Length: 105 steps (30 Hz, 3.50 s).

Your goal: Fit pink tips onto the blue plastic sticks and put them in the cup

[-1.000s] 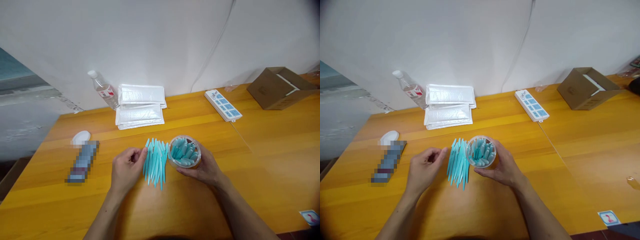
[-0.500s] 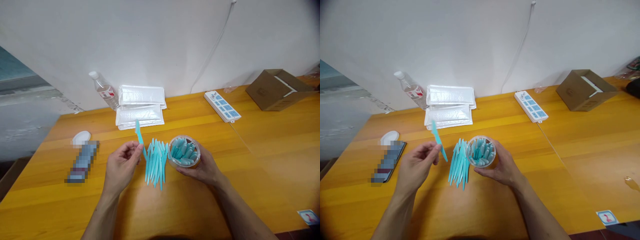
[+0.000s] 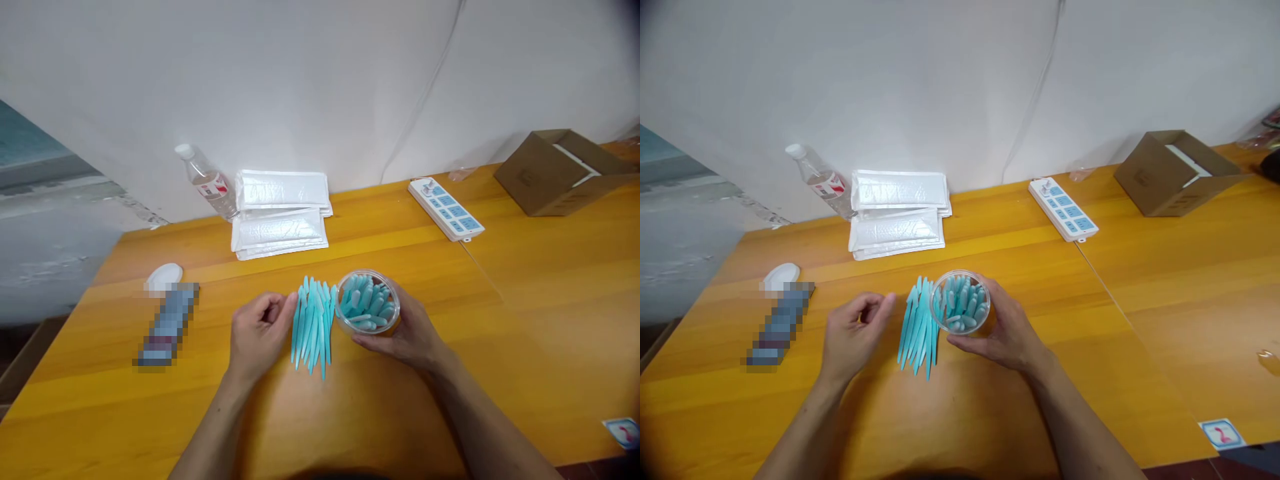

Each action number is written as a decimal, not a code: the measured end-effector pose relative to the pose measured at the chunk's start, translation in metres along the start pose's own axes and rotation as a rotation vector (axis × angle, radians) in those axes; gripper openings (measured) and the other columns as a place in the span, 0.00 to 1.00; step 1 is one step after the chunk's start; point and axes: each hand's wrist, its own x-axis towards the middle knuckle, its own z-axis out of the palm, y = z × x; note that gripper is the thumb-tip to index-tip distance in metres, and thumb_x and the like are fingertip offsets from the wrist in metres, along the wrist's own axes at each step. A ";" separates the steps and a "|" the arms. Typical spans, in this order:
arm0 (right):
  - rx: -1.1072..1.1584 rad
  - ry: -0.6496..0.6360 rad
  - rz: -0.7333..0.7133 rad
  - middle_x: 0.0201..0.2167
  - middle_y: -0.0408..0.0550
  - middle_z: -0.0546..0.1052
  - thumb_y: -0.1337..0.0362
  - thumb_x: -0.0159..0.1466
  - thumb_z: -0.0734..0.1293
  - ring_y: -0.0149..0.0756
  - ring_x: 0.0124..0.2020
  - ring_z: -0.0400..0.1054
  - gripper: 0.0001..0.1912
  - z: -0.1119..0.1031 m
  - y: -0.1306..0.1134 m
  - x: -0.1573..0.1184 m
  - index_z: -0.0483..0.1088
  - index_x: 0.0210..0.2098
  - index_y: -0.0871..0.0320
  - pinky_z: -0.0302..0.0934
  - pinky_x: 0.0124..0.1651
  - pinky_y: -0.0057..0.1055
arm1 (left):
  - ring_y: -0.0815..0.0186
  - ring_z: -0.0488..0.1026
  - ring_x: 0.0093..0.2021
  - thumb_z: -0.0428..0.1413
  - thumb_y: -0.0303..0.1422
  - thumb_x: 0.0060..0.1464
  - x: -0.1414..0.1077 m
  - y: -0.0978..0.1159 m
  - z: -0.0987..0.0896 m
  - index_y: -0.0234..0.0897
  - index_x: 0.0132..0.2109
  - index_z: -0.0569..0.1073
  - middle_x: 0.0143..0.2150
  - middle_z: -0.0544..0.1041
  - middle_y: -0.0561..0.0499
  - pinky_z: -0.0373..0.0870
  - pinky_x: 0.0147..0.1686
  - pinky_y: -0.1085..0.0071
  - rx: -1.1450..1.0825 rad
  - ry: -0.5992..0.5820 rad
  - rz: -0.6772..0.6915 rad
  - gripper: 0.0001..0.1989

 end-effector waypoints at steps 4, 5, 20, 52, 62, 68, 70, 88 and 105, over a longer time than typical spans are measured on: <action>-0.006 0.007 0.008 0.59 0.52 0.71 0.58 0.52 0.78 0.49 0.59 0.67 0.42 0.000 0.000 0.001 0.60 0.62 0.51 0.63 0.62 0.45 | 0.68 0.65 0.25 0.56 0.43 0.56 -0.003 -0.023 0.014 0.40 0.27 0.74 0.23 0.71 0.55 0.52 0.26 0.71 0.321 -0.287 -0.252 0.14; -0.012 0.009 0.007 0.59 0.52 0.71 0.58 0.52 0.78 0.49 0.58 0.67 0.43 0.000 0.000 0.001 0.60 0.62 0.51 0.63 0.61 0.45 | 0.67 0.67 0.26 0.55 0.43 0.56 -0.003 -0.025 0.016 0.41 0.28 0.75 0.24 0.73 0.55 0.51 0.26 0.71 0.352 -0.337 -0.276 0.14; -0.012 0.006 0.003 0.59 0.51 0.71 0.58 0.53 0.78 0.49 0.59 0.67 0.42 -0.001 -0.003 0.001 0.60 0.62 0.51 0.62 0.62 0.46 | 0.69 0.66 0.24 0.54 0.41 0.56 -0.005 -0.040 0.012 0.36 0.27 0.74 0.22 0.71 0.55 0.58 0.24 0.75 0.081 -0.391 -0.305 0.15; 0.006 0.001 0.007 0.59 0.52 0.71 0.56 0.52 0.78 0.50 0.59 0.66 0.41 0.001 -0.001 0.000 0.61 0.62 0.51 0.61 0.63 0.47 | 0.70 0.67 0.22 0.57 0.37 0.57 0.003 0.027 -0.024 0.37 0.33 0.74 0.23 0.72 0.55 0.64 0.24 0.73 -0.263 -0.098 -0.152 0.08; -0.016 -0.002 -0.031 0.59 0.51 0.71 0.56 0.53 0.77 0.49 0.59 0.67 0.42 -0.002 -0.004 0.001 0.59 0.63 0.49 0.64 0.61 0.46 | 0.64 0.71 0.40 0.61 0.31 0.55 0.013 0.043 -0.005 0.40 0.46 0.79 0.38 0.75 0.48 0.69 0.42 0.66 -0.106 0.065 0.430 0.10; -0.028 0.006 -0.024 0.60 0.51 0.71 0.57 0.52 0.78 0.52 0.59 0.67 0.43 -0.001 -0.001 0.000 0.59 0.63 0.48 0.63 0.61 0.51 | 0.67 0.69 0.27 0.55 0.44 0.58 0.006 -0.015 0.016 0.38 0.29 0.76 0.25 0.74 0.52 0.59 0.28 0.71 0.152 -0.102 -0.178 0.16; -0.022 0.005 -0.020 0.60 0.52 0.71 0.57 0.52 0.78 0.52 0.59 0.67 0.43 -0.001 -0.001 0.000 0.59 0.63 0.49 0.63 0.61 0.50 | 0.65 0.70 0.27 0.56 0.46 0.55 0.010 -0.023 0.027 0.40 0.29 0.77 0.26 0.76 0.53 0.55 0.27 0.71 0.300 -0.210 -0.283 0.15; -0.026 0.012 -0.028 0.59 0.52 0.71 0.56 0.52 0.77 0.50 0.59 0.67 0.42 -0.001 -0.002 0.000 0.60 0.63 0.50 0.63 0.62 0.48 | 0.68 0.69 0.24 0.58 0.39 0.54 0.023 -0.002 0.004 0.36 0.33 0.77 0.24 0.74 0.54 0.61 0.25 0.73 -0.037 -0.195 -0.309 0.10; -0.041 0.021 -0.032 0.59 0.49 0.72 0.56 0.52 0.78 0.49 0.58 0.68 0.42 -0.002 -0.004 0.000 0.60 0.63 0.48 0.63 0.61 0.45 | 0.69 0.63 0.23 0.55 0.45 0.57 -0.013 0.009 0.018 0.38 0.26 0.74 0.21 0.68 0.54 0.55 0.25 0.70 0.210 -0.231 -0.108 0.18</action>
